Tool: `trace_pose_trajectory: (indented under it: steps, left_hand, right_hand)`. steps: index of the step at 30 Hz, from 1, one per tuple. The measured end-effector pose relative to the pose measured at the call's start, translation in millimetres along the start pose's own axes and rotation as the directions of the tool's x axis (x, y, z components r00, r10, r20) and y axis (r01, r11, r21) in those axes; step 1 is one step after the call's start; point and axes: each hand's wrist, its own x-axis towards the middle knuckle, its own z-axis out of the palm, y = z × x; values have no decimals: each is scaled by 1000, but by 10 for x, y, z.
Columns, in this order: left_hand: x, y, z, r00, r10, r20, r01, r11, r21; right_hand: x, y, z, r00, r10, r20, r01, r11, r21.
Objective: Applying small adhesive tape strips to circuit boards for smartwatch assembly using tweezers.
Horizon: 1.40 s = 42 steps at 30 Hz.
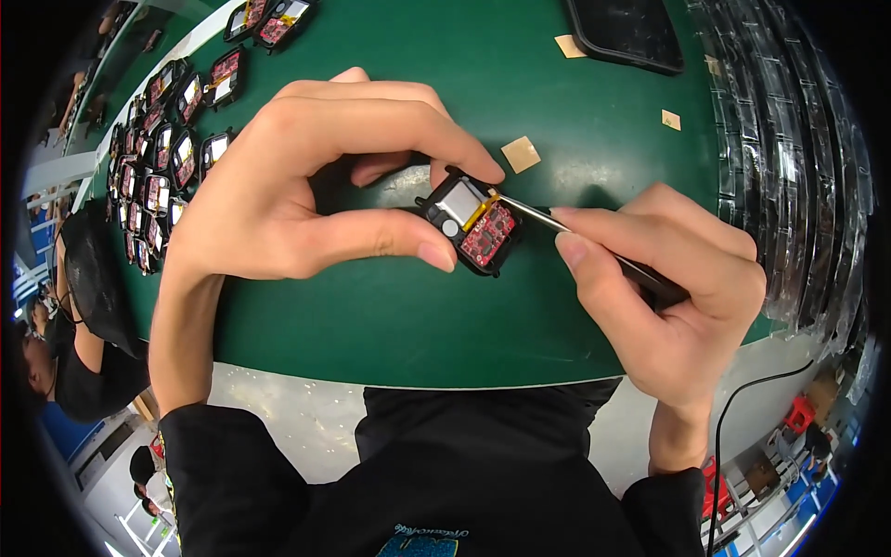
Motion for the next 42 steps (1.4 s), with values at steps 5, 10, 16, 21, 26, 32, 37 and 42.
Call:
trace_pose_trajectory:
  steps: [5, 10, 16, 21, 26, 32, 37, 42]
  left_hand:
    - [-7, -12, 25, 1000, 19, -20, -19, 1000, 10]
    - [-21, -16, 36, 999, 23, -23, -22, 999, 42]
    - [7, 13, 38, 999, 25, -39, -23, 999, 37]
    - [-9, -5, 28, 995, 96, -15, -94, 991, 93]
    - [-4, 11, 28, 996, 89, -19, -87, 991, 98]
    - [-12, 26, 35, 997, 74, -14, -72, 993, 91]
    - [2, 68, 84, 996, 47, -75, -39, 994, 100]
    - [119, 127, 69, 987, 143, -67, -125, 968, 217]
  right_hand:
    - [-8, -8, 7, 1000, 8, 10, -7, 1000, -17]
    - [-14, 0, 35, 1000, 11, 10, -11, 1000, -9]
    - [-15, -18, 41, 1000, 9, 3, -9, 1000, -16]
    - [-9, -7, 48, 1000, -16, 7, 17, 999, -37]
    - [-30, 23, 59, 997, -73, -8, 72, 995, -71]
    - [-59, 7, 73, 995, -90, -46, 86, 992, -92]
    - [-28, 54, 59, 982, -75, -172, 70, 997, -39]
    - [3, 31, 46, 964, -39, -264, 47, 999, 25]
